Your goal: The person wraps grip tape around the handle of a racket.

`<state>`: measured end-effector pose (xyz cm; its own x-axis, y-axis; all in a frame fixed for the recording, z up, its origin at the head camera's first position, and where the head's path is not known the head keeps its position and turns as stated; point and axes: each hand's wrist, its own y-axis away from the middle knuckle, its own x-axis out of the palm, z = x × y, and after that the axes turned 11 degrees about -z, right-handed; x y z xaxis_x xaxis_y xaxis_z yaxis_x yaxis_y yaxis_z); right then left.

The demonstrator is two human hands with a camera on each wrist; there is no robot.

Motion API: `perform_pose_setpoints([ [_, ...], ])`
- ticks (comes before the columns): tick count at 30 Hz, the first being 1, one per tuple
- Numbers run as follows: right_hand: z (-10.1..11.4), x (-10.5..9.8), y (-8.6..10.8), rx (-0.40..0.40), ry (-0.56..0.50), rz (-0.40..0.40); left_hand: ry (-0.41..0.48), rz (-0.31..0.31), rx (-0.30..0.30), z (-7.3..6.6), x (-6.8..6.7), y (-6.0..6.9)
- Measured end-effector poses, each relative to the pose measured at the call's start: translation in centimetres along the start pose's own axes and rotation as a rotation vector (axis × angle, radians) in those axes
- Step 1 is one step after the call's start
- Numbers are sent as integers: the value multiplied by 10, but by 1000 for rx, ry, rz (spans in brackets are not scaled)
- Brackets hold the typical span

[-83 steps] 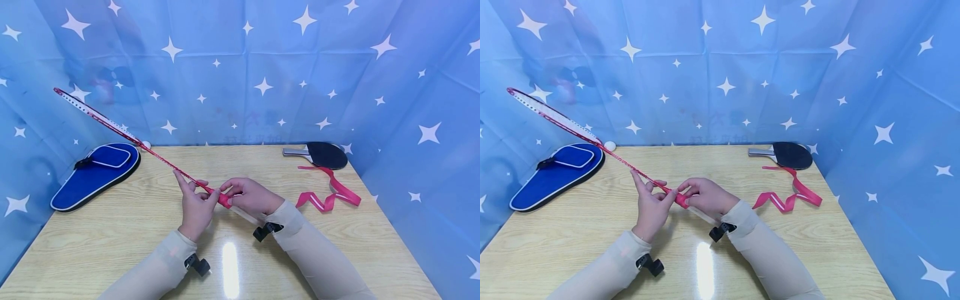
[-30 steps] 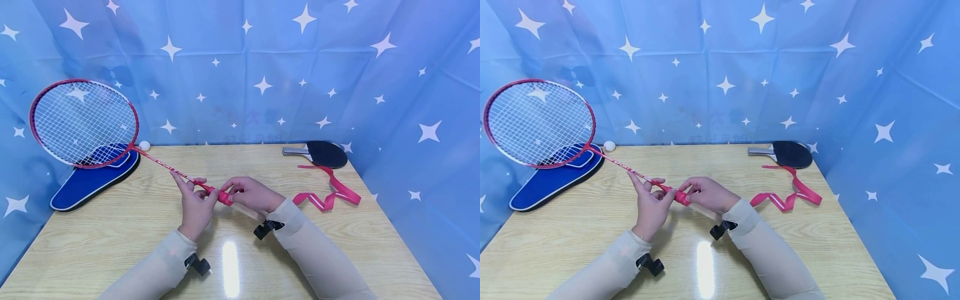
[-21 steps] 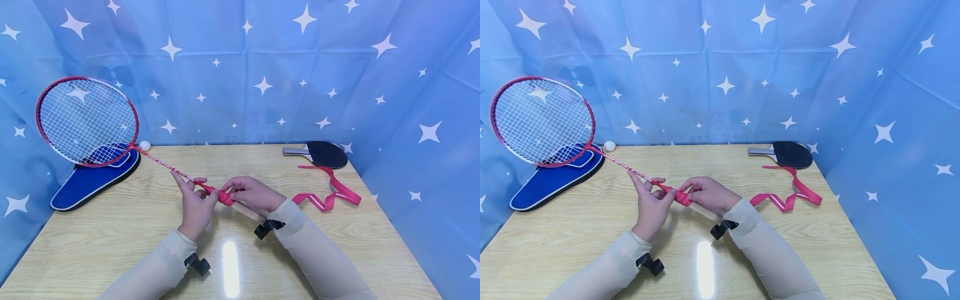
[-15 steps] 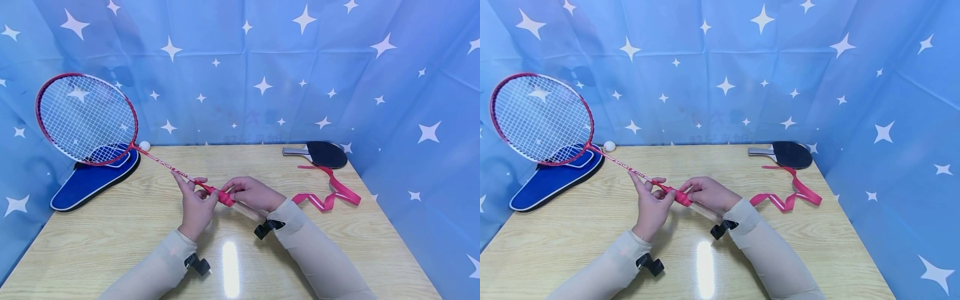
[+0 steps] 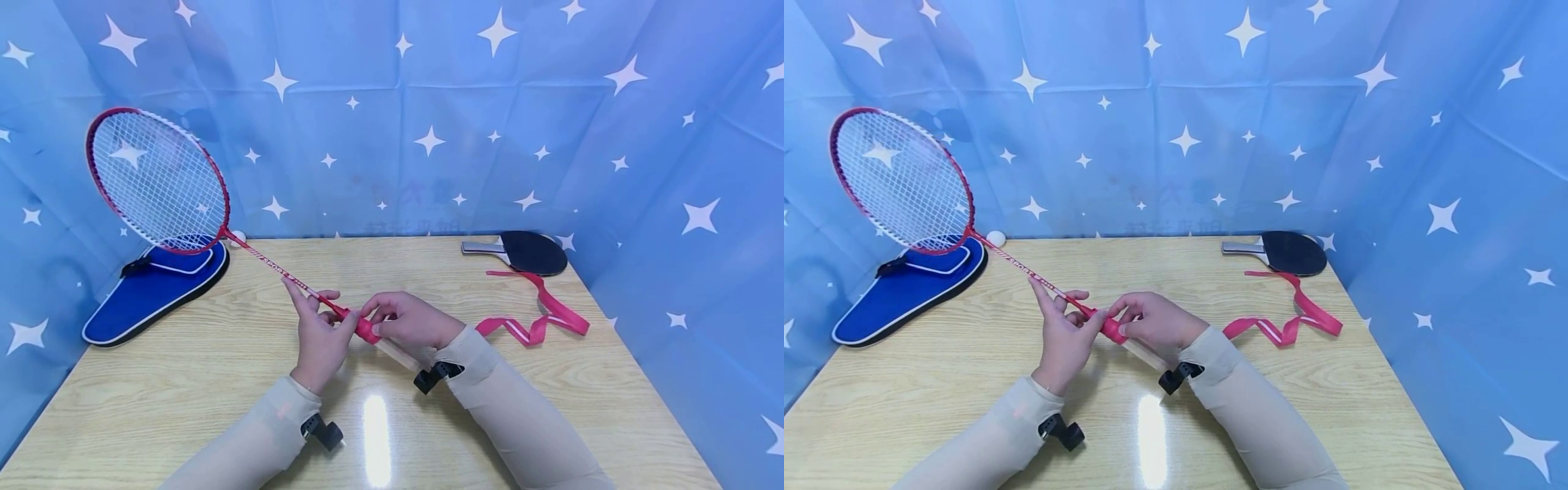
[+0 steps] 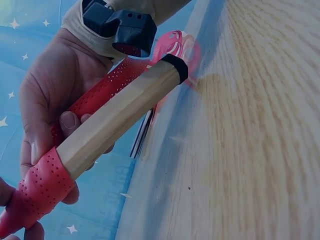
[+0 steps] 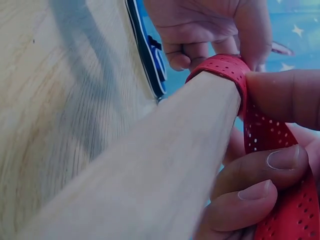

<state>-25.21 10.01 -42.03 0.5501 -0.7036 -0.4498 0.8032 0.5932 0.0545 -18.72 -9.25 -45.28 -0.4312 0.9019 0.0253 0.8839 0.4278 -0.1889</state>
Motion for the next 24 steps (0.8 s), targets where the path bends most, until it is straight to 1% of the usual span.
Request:
perform_pose_setpoints([
  [5,-2,-2,0,-9,-7,14,3,11,-20,-1,0,0],
  [15,-6,-5,-3,-33,1,54,19,16,-32,-1,0,0],
  [20,-7,-6,-3,-12,-10,63,35,27,-48,-2,0,0],
  [24,-7,-5,-2,1,-7,63,41,27,-46,-1,0,0],
])
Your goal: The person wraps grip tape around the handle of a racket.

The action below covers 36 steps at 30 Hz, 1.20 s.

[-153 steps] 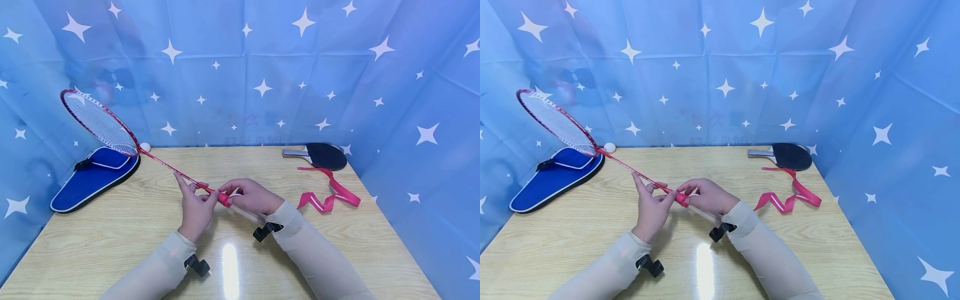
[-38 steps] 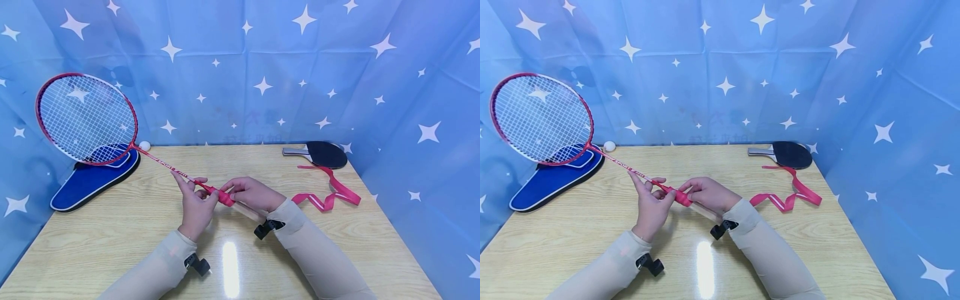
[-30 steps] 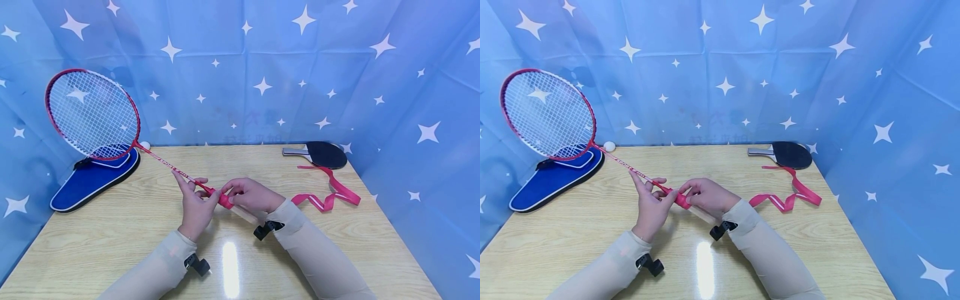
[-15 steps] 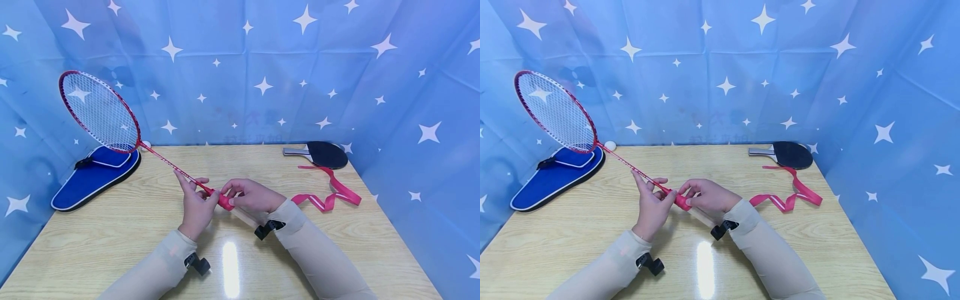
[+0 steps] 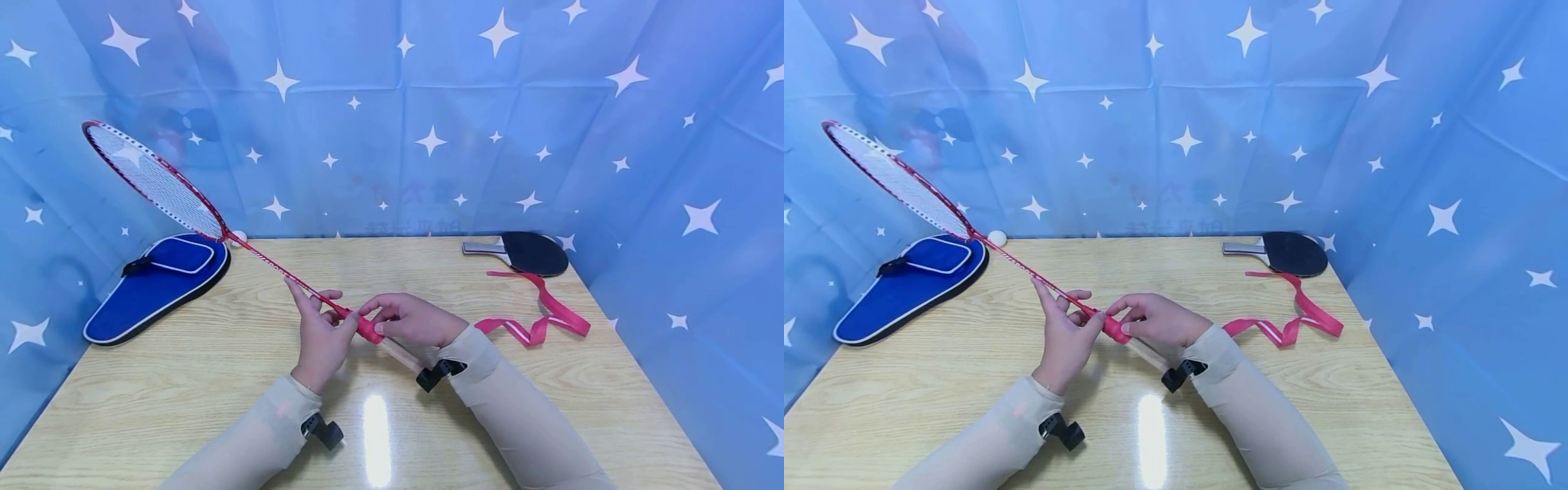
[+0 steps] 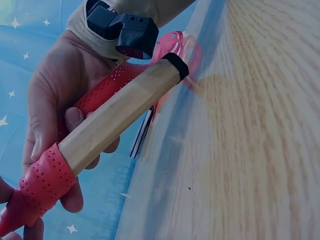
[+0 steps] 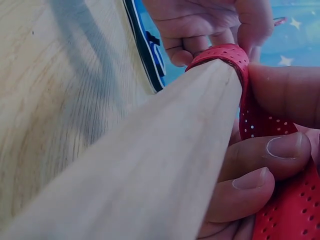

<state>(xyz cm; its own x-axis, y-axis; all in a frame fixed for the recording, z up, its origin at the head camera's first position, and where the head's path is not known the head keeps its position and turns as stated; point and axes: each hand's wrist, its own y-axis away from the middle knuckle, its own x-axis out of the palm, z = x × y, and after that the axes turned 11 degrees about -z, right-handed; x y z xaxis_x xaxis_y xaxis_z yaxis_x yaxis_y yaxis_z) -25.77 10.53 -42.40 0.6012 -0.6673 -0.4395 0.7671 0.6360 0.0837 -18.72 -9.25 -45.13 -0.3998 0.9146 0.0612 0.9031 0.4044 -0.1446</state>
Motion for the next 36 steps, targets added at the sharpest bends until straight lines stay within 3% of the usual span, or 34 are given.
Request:
perform_pose_setpoints([
  [10,2,3,1,-19,49,-32,-117,-7,7,-1,0,1],
  [18,3,1,2,-16,61,-27,-95,10,0,0,0,0],
  [30,0,-4,2,-48,21,52,-62,23,-9,1,-2,0],
  [36,1,-3,2,-26,12,34,-50,27,-4,2,-1,0],
])
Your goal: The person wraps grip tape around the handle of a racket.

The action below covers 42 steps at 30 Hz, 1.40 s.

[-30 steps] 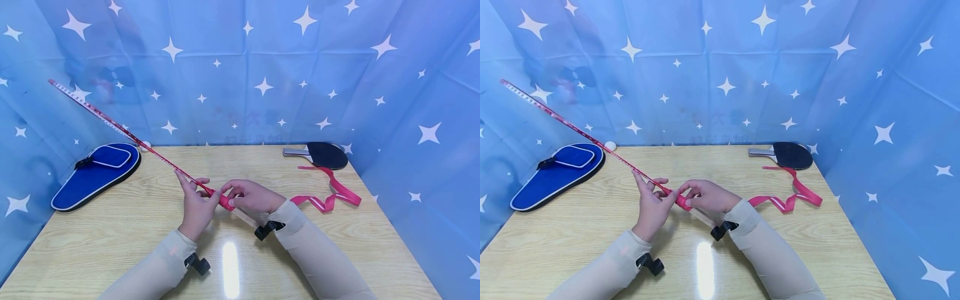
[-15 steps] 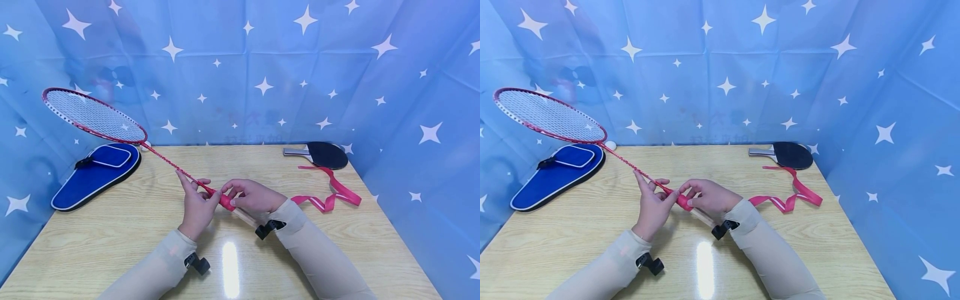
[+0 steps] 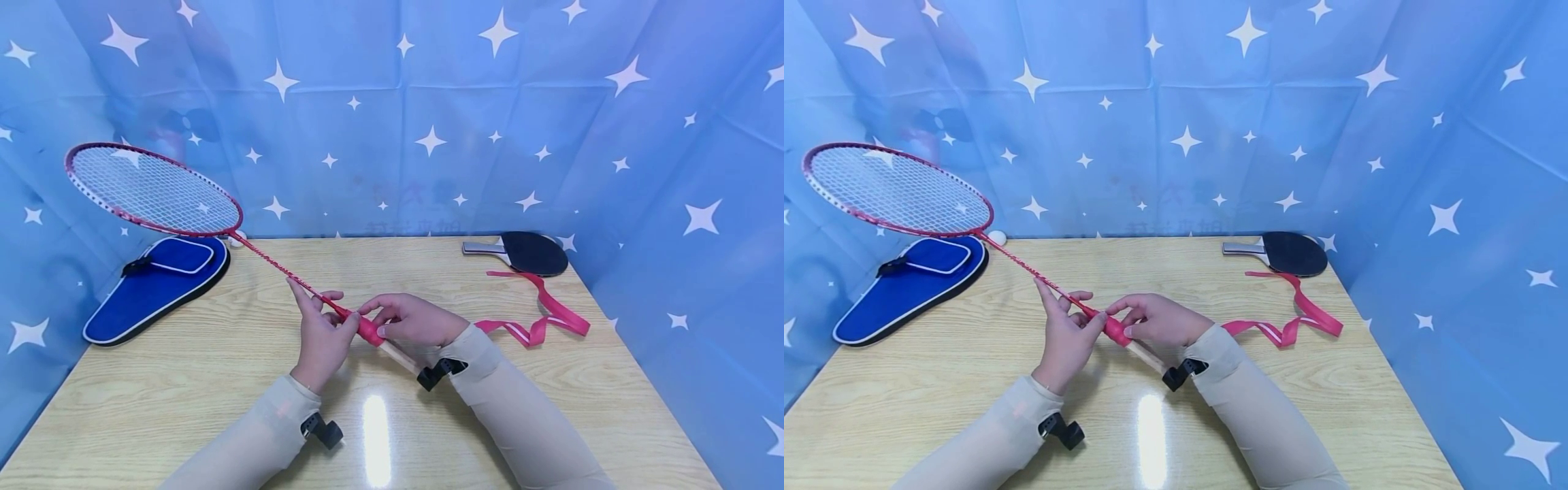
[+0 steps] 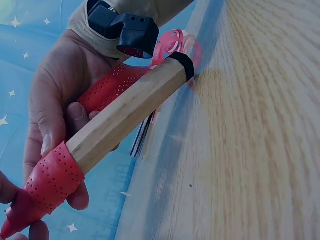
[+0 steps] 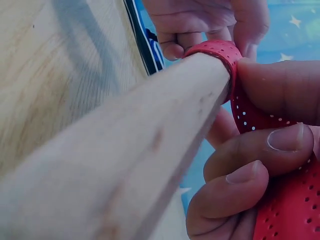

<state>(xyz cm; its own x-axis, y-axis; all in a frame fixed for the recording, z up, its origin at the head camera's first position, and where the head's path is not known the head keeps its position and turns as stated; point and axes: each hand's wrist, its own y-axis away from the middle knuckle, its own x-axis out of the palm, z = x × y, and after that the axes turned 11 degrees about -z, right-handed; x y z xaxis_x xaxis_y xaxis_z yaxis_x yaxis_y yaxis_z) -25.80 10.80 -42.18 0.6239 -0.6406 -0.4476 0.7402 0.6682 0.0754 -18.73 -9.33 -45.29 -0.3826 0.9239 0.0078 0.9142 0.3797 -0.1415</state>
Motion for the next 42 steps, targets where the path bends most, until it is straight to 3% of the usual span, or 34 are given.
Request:
perform_pose_setpoints([
  [9,0,3,-2,12,37,-63,-64,-41,2,-2,1,0],
  [23,2,2,0,62,-20,-42,-1,-39,-19,-2,3,0],
  [29,0,3,0,30,28,-71,-43,-39,5,-2,2,1],
  [37,0,7,0,13,47,-121,-139,-95,24,-3,2,2],
  [42,2,10,-1,15,47,-133,-133,-124,16,-3,2,1],
])
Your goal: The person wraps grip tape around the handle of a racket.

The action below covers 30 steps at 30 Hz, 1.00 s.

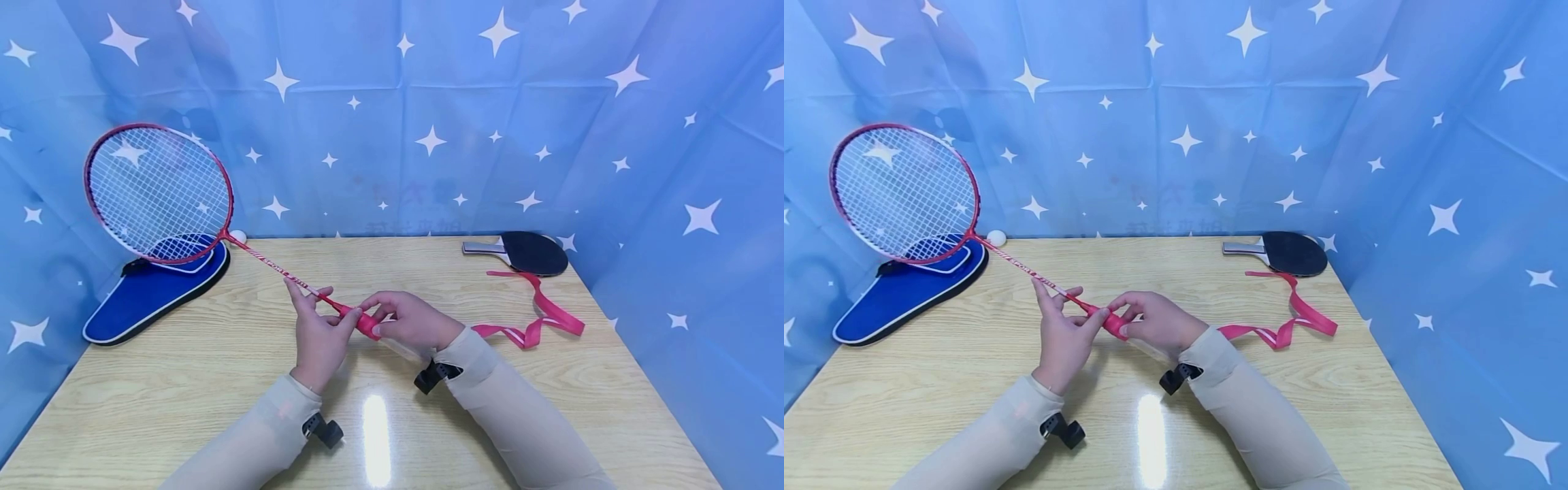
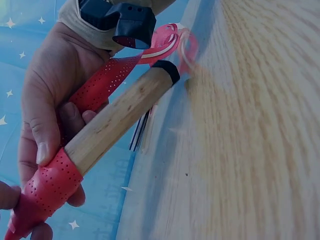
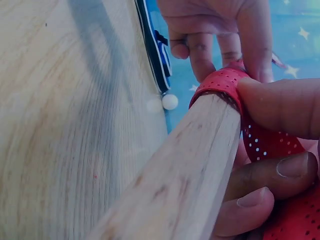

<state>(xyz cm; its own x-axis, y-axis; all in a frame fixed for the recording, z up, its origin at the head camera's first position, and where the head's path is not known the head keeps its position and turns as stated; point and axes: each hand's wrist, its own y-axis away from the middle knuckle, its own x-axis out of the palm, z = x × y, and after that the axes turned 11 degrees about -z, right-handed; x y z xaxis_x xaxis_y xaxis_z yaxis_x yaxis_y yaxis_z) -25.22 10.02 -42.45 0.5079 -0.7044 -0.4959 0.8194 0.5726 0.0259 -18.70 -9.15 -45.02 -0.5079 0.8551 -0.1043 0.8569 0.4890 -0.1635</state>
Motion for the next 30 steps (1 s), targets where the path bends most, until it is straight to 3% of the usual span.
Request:
perform_pose_setpoints([
  [12,1,-2,1,-2,42,19,87,21,-32,0,-1,-1],
  [20,-4,-5,-2,27,-41,58,134,45,-24,3,-1,-1],
  [30,0,-4,0,40,4,31,132,53,16,5,0,-1],
])
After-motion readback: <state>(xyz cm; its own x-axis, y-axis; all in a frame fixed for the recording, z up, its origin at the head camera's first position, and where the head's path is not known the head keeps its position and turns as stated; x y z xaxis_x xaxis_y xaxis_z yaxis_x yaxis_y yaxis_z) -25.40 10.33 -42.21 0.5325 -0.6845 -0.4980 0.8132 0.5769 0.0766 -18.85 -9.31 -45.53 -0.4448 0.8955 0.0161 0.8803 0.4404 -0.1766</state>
